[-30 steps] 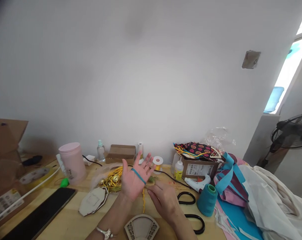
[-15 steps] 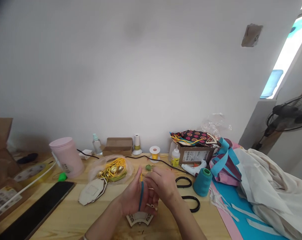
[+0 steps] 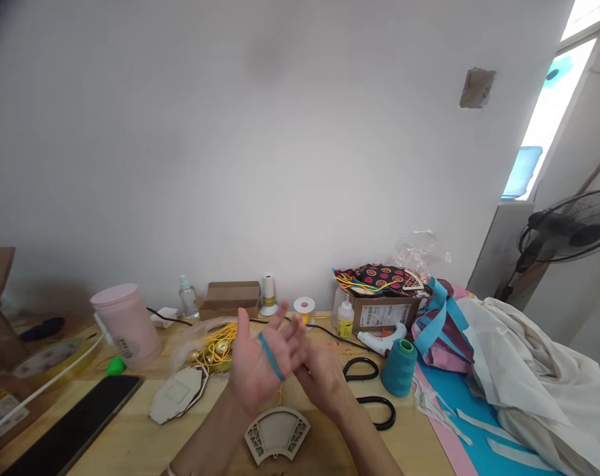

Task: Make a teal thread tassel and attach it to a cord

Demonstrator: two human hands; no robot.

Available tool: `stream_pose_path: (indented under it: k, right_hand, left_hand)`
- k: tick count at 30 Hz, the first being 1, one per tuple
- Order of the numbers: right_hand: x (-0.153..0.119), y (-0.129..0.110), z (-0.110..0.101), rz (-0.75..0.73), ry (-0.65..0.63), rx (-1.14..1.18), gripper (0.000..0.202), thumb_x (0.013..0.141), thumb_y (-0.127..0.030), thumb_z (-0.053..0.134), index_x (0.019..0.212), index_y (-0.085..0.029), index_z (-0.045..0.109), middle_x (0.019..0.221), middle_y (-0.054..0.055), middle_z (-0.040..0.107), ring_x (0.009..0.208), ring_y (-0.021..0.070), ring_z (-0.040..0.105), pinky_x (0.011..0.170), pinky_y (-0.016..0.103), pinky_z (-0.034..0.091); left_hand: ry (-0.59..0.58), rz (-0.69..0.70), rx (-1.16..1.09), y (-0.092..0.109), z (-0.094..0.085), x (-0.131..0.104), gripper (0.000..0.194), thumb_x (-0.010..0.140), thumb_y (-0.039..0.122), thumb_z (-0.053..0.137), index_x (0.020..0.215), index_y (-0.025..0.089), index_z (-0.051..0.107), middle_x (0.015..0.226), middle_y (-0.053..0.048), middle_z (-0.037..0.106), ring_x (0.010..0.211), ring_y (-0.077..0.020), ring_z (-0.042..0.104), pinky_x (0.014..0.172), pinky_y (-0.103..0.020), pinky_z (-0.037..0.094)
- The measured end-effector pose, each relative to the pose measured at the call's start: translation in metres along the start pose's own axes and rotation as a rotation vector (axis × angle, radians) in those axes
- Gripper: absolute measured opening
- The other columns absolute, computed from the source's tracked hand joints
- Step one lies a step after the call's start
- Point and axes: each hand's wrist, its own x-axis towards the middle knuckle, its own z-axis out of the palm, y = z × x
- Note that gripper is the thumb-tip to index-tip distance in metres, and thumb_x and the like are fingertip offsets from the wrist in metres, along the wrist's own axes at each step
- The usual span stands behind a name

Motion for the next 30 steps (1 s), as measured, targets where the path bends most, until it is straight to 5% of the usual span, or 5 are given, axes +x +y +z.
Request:
stream_pose_path:
  k: [7,14,19,26,30]
  right_hand:
    - [0.003,-0.009,-0.008,-0.162,-0.033,-0.251,0.025,0.086,-0.023,0.035,0.078,-0.019,0.059,0.062,0.002,0.055,0.053,0.0117,0.05,0.047,0.022,0.031]
    - [0.004,-0.013,-0.013,-0.222,-0.041,-0.245,0.022,0.085,-0.026,0.041,0.076,-0.019,0.06,0.067,0.003,0.06,0.058,0.0128,0.054,0.048,0.022,0.034]
    - [0.003,-0.008,-0.016,-0.145,-0.114,-0.104,0.014,0.082,-0.026,0.049,0.077,-0.02,0.061,0.08,0.003,0.064,0.069,0.0134,0.058,0.054,0.021,0.038]
    - [0.014,0.0,-0.041,0.013,-0.127,0.045,0.011,0.077,-0.023,0.054,0.073,-0.018,0.063,0.063,0.0,0.06,0.058,0.0107,0.054,0.051,0.018,0.037]
    - [0.036,0.011,-0.08,0.099,-0.181,-0.011,0.012,0.076,-0.025,0.055,0.074,-0.018,0.065,0.06,-0.001,0.058,0.054,0.0095,0.05,0.049,0.018,0.034]
  left_hand:
    - [0.187,0.278,0.07,0.023,-0.032,0.016,0.049,0.076,0.054,0.038,0.108,0.018,0.052,0.098,-0.012,0.057,0.097,-0.0228,0.052,0.088,-0.042,0.036]
    - [0.29,0.038,0.179,0.003,-0.049,0.009,0.049,0.077,0.055,0.035,0.095,0.013,0.053,0.084,-0.011,0.061,0.075,-0.0196,0.059,0.065,-0.031,0.044]
    - [0.367,-0.104,0.303,-0.012,-0.05,0.011,0.048,0.075,0.057,0.036,0.078,0.013,0.055,0.069,-0.007,0.06,0.048,-0.0128,0.053,0.04,-0.021,0.034]
    - [0.326,0.426,0.487,0.002,-0.02,0.017,0.038,0.082,0.044,0.035,0.076,0.015,0.057,0.068,-0.004,0.058,0.065,-0.0126,0.054,0.064,-0.025,0.043]
    - [0.195,0.542,0.552,0.009,0.016,0.027,0.045,0.084,0.047,0.027,0.081,0.015,0.058,0.07,-0.005,0.057,0.07,-0.0136,0.054,0.069,-0.027,0.042]
